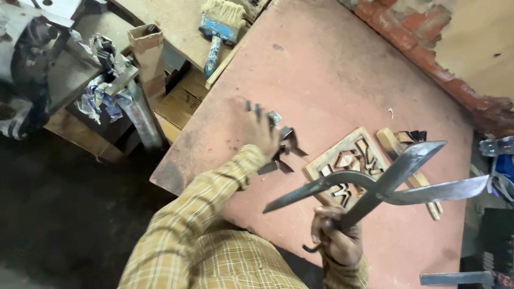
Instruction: The person picks up curved metal strips from the workbench and fits them one by one into cut slots in a wooden die board, pressing them into place by hand. They then use a wooden mallet to tap the strips down and seat them firmly in the board, continuing to add and tap more strips.
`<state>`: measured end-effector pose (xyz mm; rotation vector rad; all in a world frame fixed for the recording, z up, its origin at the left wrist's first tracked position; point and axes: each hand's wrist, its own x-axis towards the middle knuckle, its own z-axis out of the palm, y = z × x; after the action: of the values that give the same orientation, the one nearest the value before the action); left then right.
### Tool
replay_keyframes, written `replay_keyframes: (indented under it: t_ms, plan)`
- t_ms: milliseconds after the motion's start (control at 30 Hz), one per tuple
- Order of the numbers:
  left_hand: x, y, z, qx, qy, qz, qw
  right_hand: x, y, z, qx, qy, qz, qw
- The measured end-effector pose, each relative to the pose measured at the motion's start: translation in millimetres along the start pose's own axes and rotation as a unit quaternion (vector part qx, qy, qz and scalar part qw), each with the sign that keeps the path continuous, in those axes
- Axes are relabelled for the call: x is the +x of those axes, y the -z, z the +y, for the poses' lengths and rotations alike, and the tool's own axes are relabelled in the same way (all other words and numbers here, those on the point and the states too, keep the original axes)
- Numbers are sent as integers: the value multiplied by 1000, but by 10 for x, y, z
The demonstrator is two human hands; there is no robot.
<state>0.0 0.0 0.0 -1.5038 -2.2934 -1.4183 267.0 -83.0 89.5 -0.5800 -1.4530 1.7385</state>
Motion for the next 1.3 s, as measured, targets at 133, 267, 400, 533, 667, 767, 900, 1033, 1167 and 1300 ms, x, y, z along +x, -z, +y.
replay_keyframes:
  t_ms: [133, 267, 400, 533, 667, 767, 900, 1033, 1167, 1300]
  plan:
    - [279, 71, -31, -172, 12, -117, 978, -68, -184, -75, -62, 7, 60, 996]
    - [194, 426, -305, -165, -105, -237, 951, -306, -46, -191, -62, 21, 90, 994]
    - [103, 905, -558, 113, -134, -488, 855, -272, 14, -132, -83, 15, 95, 992]
    - [196, 602, -312, 148, -218, -439, 859, -371, 115, -133, -94, -12, 94, 991]
    - [404, 346, 41, 37, -197, -350, 915, -306, 16, -153, -56, -26, 72, 996]
    - [519, 463, 84, -168, -101, -278, 940, -149, -67, -113, -44, -29, 40, 998]
    - [478, 1007, 12, -294, -46, -123, 947, 71, -195, 9, -85, -60, 21, 994]
    - [585, 1698, 47, -268, -114, 25, 956, 415, -561, 139, -97, -103, -23, 990]
    - [584, 2206, 130, -252, -9, -2, 968, 734, -976, 161, -147, -87, -46, 984]
    - [543, 2281, 198, -241, -96, 59, 964, 886, -1154, 84, -183, -114, -82, 973]
